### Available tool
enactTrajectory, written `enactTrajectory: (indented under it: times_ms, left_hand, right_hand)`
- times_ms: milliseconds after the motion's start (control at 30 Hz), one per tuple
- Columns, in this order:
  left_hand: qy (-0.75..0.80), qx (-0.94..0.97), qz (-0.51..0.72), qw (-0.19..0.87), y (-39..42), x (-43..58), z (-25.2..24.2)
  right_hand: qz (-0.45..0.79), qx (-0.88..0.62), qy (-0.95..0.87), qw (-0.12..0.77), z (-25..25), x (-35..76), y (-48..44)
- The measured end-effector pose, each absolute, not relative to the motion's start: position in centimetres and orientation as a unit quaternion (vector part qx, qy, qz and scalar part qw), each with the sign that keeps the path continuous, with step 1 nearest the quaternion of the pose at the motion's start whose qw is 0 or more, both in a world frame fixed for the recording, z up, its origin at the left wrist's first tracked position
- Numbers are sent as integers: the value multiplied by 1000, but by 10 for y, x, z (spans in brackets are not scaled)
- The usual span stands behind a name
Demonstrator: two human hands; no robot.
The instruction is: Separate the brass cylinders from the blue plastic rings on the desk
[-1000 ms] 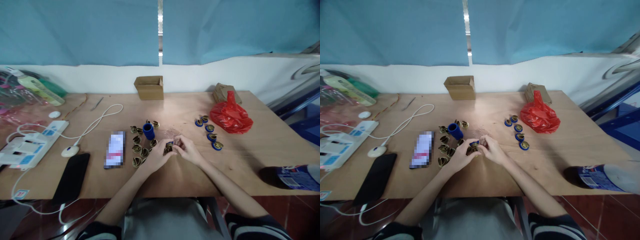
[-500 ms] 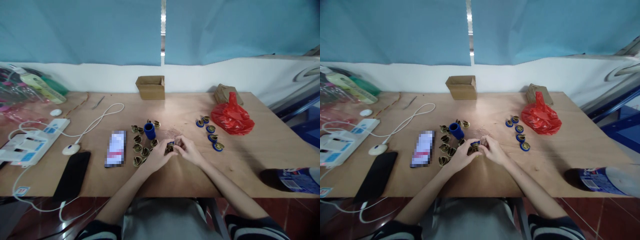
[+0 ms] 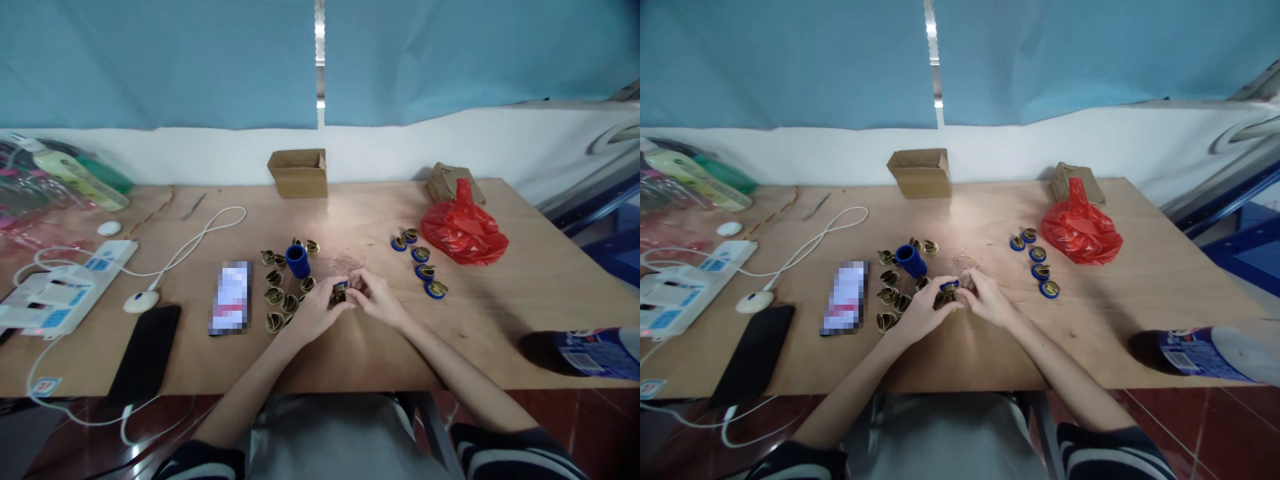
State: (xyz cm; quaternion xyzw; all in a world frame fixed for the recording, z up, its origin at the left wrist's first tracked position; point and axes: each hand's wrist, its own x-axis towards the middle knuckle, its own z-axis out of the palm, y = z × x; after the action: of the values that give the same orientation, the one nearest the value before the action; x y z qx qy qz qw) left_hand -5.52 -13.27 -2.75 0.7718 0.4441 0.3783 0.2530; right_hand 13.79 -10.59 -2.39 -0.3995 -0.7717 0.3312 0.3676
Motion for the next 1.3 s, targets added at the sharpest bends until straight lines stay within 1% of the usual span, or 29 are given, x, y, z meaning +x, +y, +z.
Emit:
enactTrajectory:
  times_ms: [1300]
  left_hand:
    - [442,780,370,245,-132,-56,-30]
  right_hand:
    - [327,-397,-779,359,-26,141,-105]
